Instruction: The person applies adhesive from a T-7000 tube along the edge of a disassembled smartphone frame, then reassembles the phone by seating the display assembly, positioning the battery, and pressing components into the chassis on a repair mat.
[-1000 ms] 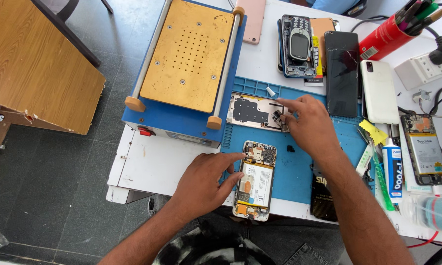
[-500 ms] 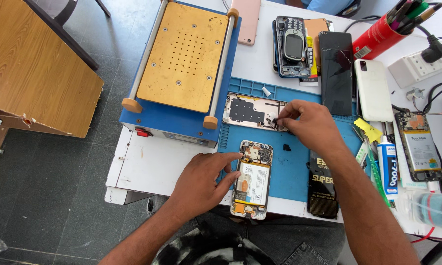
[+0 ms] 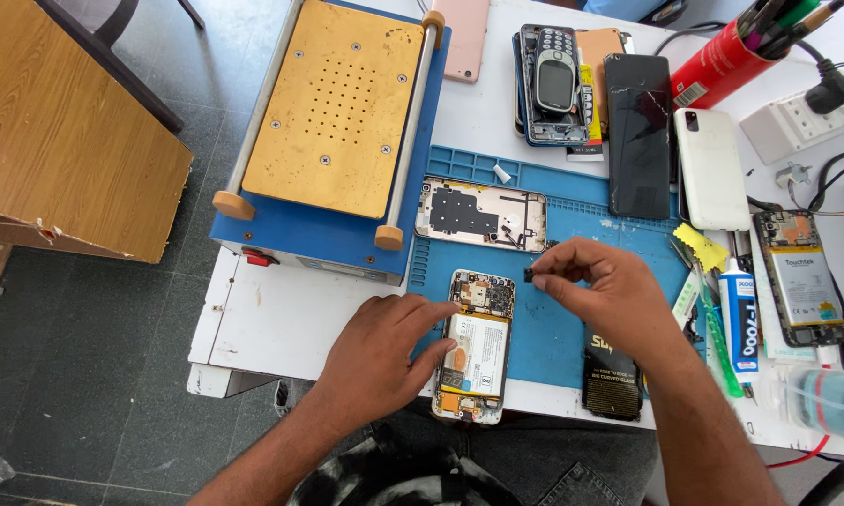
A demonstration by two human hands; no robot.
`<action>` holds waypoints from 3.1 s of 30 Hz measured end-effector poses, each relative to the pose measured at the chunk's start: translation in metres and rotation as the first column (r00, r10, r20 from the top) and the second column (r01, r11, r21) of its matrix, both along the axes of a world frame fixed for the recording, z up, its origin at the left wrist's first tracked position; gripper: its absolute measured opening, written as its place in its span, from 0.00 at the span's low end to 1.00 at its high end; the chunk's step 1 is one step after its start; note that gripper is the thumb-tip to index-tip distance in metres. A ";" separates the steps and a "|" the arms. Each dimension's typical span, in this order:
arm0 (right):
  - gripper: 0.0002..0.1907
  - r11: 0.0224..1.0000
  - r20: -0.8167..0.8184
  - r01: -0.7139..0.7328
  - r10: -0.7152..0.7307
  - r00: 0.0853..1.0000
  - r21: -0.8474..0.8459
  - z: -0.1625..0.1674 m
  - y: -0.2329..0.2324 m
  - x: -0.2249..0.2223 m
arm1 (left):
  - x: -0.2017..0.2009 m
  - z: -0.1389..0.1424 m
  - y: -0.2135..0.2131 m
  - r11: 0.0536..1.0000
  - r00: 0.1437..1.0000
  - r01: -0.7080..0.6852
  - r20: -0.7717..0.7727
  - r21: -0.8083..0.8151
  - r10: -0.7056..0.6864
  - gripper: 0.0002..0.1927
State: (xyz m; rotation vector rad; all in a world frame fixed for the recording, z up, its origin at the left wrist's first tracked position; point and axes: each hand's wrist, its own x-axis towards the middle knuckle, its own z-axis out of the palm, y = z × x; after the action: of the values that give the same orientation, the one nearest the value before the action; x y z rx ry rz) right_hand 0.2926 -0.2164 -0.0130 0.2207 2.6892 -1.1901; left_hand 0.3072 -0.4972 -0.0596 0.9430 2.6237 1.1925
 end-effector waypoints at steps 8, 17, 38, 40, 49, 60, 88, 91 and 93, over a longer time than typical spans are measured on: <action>0.08 0.969 -0.188 -0.124 0.165 0.968 0.213 -0.015 -0.017 0.000 | -0.002 0.001 0.004 0.999 0.997 0.026 -0.077 0.031 -0.024 0.20; 0.12 0.734 -0.422 -0.240 0.591 0.688 0.636 -0.030 -0.028 0.010 | -0.005 -0.002 0.001 0.999 0.993 0.038 -0.111 0.018 -0.035 0.15; 0.19 0.649 -0.312 -0.284 0.645 0.698 0.706 -0.034 -0.022 0.017 | -0.006 -0.011 0.007 0.983 0.970 -0.012 -0.240 -0.185 -0.033 0.34; 0.19 0.633 -0.305 -0.292 0.662 0.685 0.717 -0.034 -0.021 0.016 | -0.007 -0.011 0.008 0.980 0.973 -0.002 -0.227 -0.201 -0.044 0.35; 0.18 0.430 -0.183 -0.350 0.808 0.560 0.832 -0.026 -0.022 0.009 | -0.009 -0.013 0.012 0.965 0.962 0.002 -0.262 -0.264 -0.073 0.36; 0.24 0.854 -0.266 -0.356 0.469 0.842 0.379 -0.028 0.003 0.011 | 0.000 -0.007 0.009 0.977 0.966 -0.007 -0.254 -0.214 -0.049 0.35; 0.09 0.876 -0.432 -0.210 0.407 0.805 0.433 -0.019 0.004 -0.043 | -0.001 0.000 0.013 0.995 0.984 -0.048 -0.173 -0.088 0.032 0.32; 0.09 0.838 -0.437 -0.261 0.486 0.757 0.480 -0.022 -0.008 -0.049 | 0.001 0.003 0.009 0.997 0.991 -0.062 -0.121 -0.045 0.057 0.28; 0.08 0.810 -0.418 -0.277 0.520 0.745 0.516 -0.022 -0.015 -0.052 | 0.001 0.005 0.006 0.998 0.990 -0.068 -0.121 -0.007 0.067 0.26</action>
State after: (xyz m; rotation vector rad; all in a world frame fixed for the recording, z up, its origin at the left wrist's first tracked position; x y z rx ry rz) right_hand 0.2409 -0.2318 -0.0351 -0.7502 3.1998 -0.5660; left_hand 0.3084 -0.4914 -0.0543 0.9604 2.7742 1.1687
